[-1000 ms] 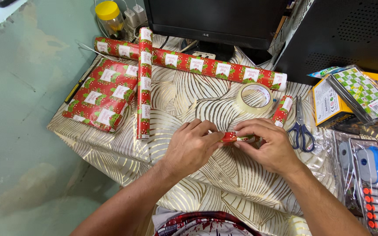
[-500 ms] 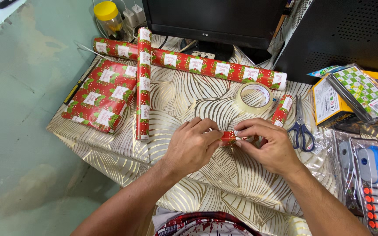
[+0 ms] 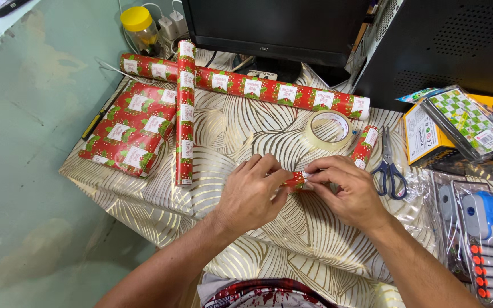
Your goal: The person cuts a sheet of red Christmas-themed wrapping paper with scissors, wraps a small rectangular box, and secures the paper with clear tape. The person folds the paper edges and tapes the seams to complete the wrapping.
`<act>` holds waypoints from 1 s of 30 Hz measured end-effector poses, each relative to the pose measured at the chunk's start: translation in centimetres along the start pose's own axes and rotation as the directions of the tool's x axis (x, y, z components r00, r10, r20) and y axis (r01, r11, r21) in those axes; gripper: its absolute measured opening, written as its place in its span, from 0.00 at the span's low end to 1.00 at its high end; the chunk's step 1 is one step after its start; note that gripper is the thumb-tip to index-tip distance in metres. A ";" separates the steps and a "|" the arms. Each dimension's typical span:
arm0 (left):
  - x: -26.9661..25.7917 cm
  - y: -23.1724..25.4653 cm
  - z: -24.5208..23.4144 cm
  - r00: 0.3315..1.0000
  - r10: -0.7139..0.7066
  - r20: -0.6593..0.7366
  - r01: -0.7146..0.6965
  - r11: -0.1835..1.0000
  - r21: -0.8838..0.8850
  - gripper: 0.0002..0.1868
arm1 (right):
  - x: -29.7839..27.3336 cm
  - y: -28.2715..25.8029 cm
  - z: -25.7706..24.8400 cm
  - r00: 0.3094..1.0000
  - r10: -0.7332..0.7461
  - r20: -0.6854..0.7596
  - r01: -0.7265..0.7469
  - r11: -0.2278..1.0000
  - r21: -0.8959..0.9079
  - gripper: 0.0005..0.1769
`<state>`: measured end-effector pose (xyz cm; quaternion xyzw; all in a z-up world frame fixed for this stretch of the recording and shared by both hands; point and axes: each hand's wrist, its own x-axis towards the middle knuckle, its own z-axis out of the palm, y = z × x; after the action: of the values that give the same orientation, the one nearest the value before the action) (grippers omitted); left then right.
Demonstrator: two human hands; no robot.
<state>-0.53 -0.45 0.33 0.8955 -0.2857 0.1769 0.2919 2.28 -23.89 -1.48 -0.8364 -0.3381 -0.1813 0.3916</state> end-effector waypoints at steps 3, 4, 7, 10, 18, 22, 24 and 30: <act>0.3 -0.4 0.1 0.994 0.093 -0.053 -0.093 0.996 0.001 0.06 | 0.0 -0.2 0.1 1.000 -0.004 -0.006 0.004 1.000 -0.012 0.07; 0.4 -0.5 0.2 0.998 0.061 -0.016 -0.062 0.998 -0.008 0.06 | 0.1 -0.2 0.0 1.000 0.027 0.013 -0.027 0.999 0.029 0.08; 1.2 -1.7 0.9 0.991 -0.085 0.101 0.093 0.993 -0.075 0.05 | 0.5 0.3 -1.1 0.994 0.098 0.050 -0.101 0.993 0.059 0.12; 3.1 -4.8 0.6 0.929 -0.273 0.251 0.330 0.917 -0.223 0.07 | 0.9 1.1 -2.8 0.988 0.142 0.065 -0.132 0.982 -0.132 0.16; 6.6 -11.5 0.5 0.779 -0.347 0.522 0.517 0.827 -0.222 0.10 | 0.0 2.7 -4.0 0.763 0.623 0.173 -0.362 0.633 -0.684 0.13; 7.1 -11.8 1.4 0.765 -0.363 0.532 0.494 0.861 -0.123 0.11 | 0.3 3.8 -4.2 0.835 0.546 0.071 -0.399 0.689 -0.604 0.14; 7.2 -11.6 1.4 0.731 -0.401 0.551 0.514 0.856 -0.060 0.11 | 1.1 4.6 -4.0 0.859 0.511 0.040 -0.411 0.733 -0.543 0.15; 7.3 -10.5 1.1 0.717 -0.453 0.530 0.552 0.833 -0.034 0.13 | 3.8 6.2 -2.7 0.827 0.559 0.065 -0.411 0.677 -0.610 0.27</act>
<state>11.69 2.86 -1.44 0.9212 -0.1117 -0.1760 0.3284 9.30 -27.26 -0.93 -0.9891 -0.0775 -0.0577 0.1110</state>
